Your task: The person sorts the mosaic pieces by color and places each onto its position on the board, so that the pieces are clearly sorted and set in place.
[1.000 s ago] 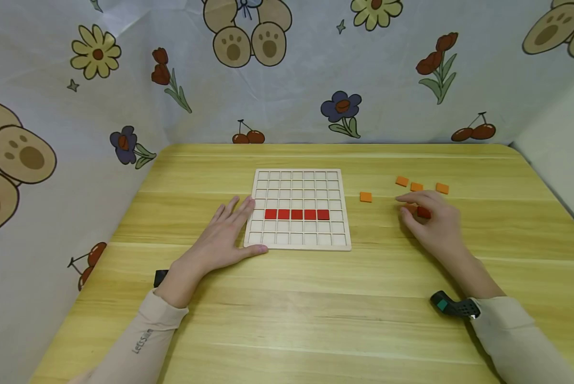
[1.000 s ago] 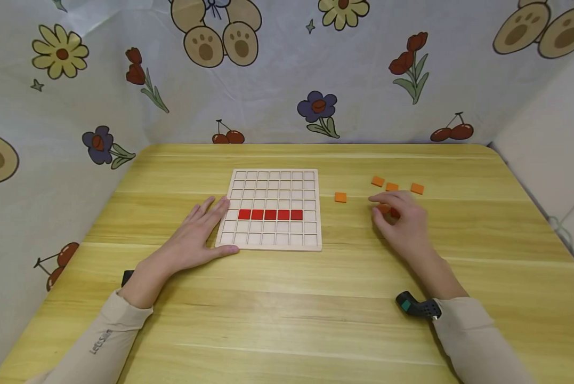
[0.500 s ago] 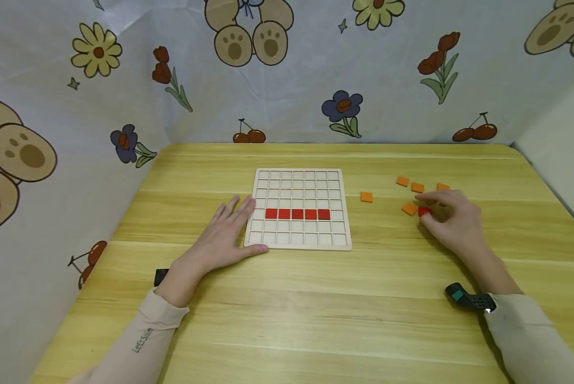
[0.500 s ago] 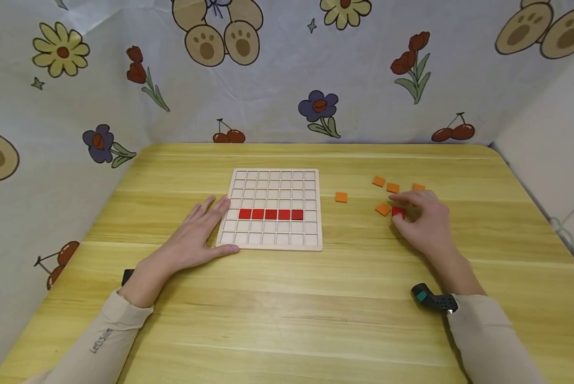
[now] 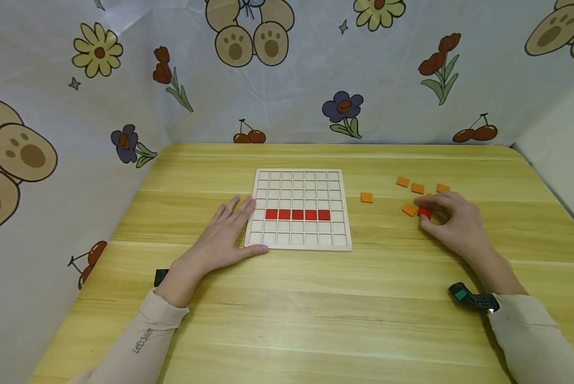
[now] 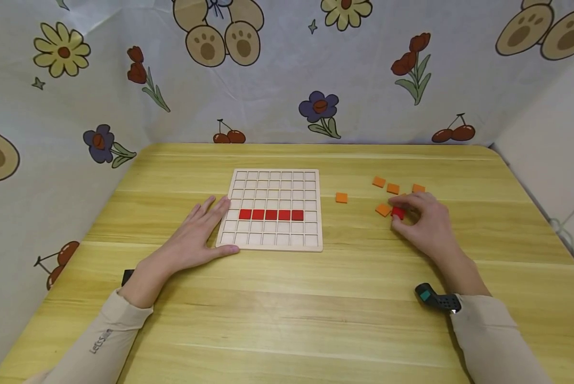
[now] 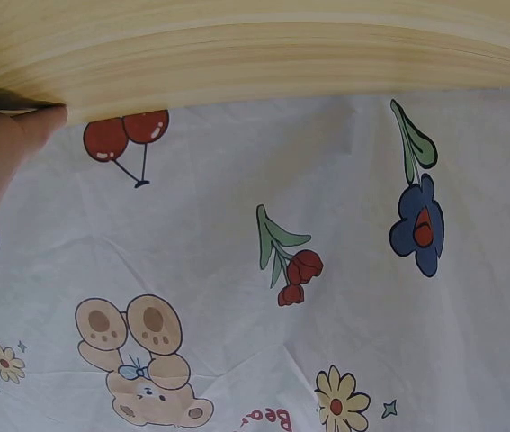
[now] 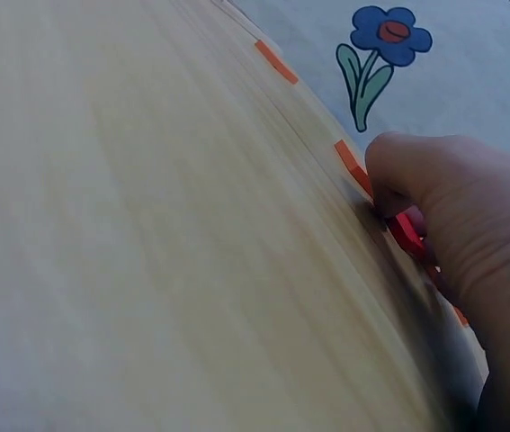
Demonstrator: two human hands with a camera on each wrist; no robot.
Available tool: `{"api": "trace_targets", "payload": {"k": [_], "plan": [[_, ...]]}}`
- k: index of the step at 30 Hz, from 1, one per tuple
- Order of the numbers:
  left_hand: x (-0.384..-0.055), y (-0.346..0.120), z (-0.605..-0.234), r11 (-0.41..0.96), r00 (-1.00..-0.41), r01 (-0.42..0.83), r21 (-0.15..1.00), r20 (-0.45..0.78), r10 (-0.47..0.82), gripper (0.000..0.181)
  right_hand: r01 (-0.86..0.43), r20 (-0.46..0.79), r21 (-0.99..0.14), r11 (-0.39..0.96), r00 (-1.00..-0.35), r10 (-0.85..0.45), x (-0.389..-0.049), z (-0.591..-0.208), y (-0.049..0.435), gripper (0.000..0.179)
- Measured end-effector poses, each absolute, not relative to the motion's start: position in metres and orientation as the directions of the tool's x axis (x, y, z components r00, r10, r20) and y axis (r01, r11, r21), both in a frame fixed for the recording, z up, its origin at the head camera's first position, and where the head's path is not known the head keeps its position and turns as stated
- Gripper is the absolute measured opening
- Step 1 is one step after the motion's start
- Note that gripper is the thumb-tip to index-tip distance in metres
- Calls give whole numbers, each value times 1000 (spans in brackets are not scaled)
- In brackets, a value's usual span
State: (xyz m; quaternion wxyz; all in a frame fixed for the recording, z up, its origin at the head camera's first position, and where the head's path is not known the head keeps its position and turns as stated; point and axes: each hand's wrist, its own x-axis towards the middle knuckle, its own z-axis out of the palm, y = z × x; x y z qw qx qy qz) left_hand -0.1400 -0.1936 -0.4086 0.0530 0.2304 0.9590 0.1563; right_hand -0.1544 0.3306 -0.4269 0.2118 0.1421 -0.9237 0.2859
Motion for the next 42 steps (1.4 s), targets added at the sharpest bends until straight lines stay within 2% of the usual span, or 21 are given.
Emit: {"api": "trace_targets", "payload": {"k": [9, 27, 34, 42], "plan": [[-140, -193, -409, 847, -891, 419, 327, -33, 454, 114, -406, 537, -465, 787, -836, -114, -156, -425, 330, 30], [-140, -192, -410, 847, -890, 419, 327, -34, 454, 114, -444, 561, -524, 727, -822, -98, -154, -425, 302, 35], [-138, -192, -409, 846, -890, 418, 330, -37, 454, 113, -564, 623, -472, 678, -757, -195, -159, -426, 263, 34], [-139, -192, -409, 848, -892, 417, 328, -34, 452, 114, -603, 578, -507, 616, -768, -276, -161, -429, 225, 30]]}}
